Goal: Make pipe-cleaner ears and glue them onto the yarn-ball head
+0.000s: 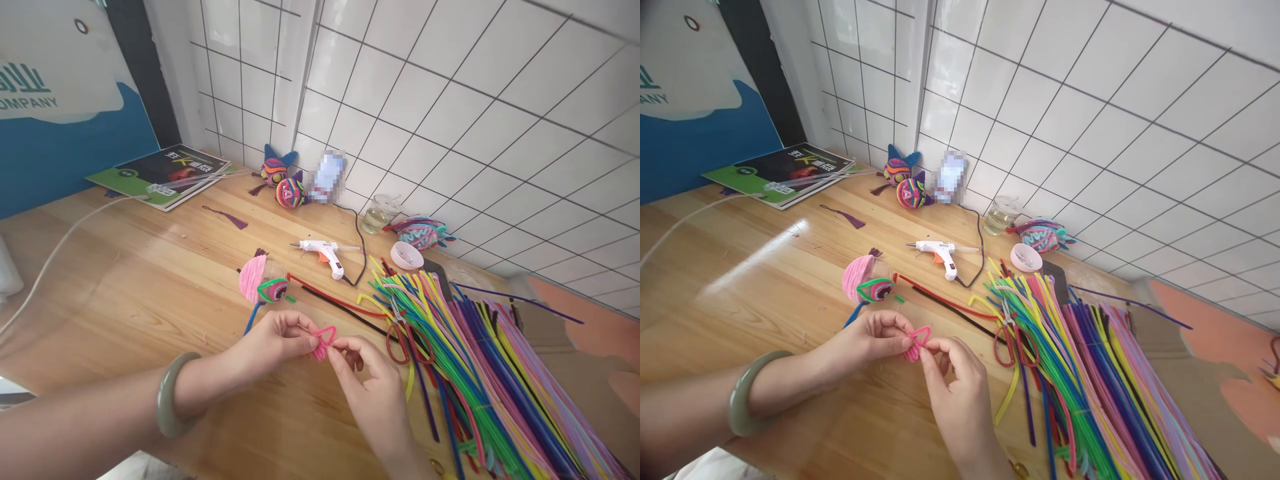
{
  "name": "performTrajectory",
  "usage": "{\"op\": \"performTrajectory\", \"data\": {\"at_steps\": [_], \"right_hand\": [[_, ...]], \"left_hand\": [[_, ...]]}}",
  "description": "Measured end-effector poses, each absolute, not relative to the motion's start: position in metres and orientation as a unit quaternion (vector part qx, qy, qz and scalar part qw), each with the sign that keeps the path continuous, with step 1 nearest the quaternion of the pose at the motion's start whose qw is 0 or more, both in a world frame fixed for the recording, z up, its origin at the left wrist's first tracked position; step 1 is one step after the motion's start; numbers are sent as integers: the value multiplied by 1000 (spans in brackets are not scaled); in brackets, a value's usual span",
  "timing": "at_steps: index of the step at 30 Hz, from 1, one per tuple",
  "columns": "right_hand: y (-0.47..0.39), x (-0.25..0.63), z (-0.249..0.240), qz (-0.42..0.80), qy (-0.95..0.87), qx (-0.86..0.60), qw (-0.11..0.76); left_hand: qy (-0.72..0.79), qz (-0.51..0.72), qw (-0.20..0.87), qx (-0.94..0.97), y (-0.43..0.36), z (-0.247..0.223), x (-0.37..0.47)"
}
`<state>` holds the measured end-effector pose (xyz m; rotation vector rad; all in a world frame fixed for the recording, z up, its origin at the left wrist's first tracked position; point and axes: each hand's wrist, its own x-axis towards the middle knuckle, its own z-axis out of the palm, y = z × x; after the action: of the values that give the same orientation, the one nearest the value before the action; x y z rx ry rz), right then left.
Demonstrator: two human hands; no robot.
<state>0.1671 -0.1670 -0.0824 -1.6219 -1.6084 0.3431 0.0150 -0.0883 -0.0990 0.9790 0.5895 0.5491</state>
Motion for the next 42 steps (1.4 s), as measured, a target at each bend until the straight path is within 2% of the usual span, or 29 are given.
{"op": "performTrajectory", "data": {"at_steps": [8, 12, 32, 42], "right_hand": [[-166, 174, -76, 303, -578, -648, 392], [-165, 175, -78, 345, -557, -644, 396], [-164, 170, -77, 347, -571, -617, 416], [-164, 170, -77, 345, -628, -572, 399]], "left_hand": [[275, 244, 830, 420, -88, -95, 14], [278, 245, 834, 408, -88, -97, 14], [284, 238, 867, 333, -90, -96, 13], [256, 212, 891, 310, -91, -94, 10]]}}
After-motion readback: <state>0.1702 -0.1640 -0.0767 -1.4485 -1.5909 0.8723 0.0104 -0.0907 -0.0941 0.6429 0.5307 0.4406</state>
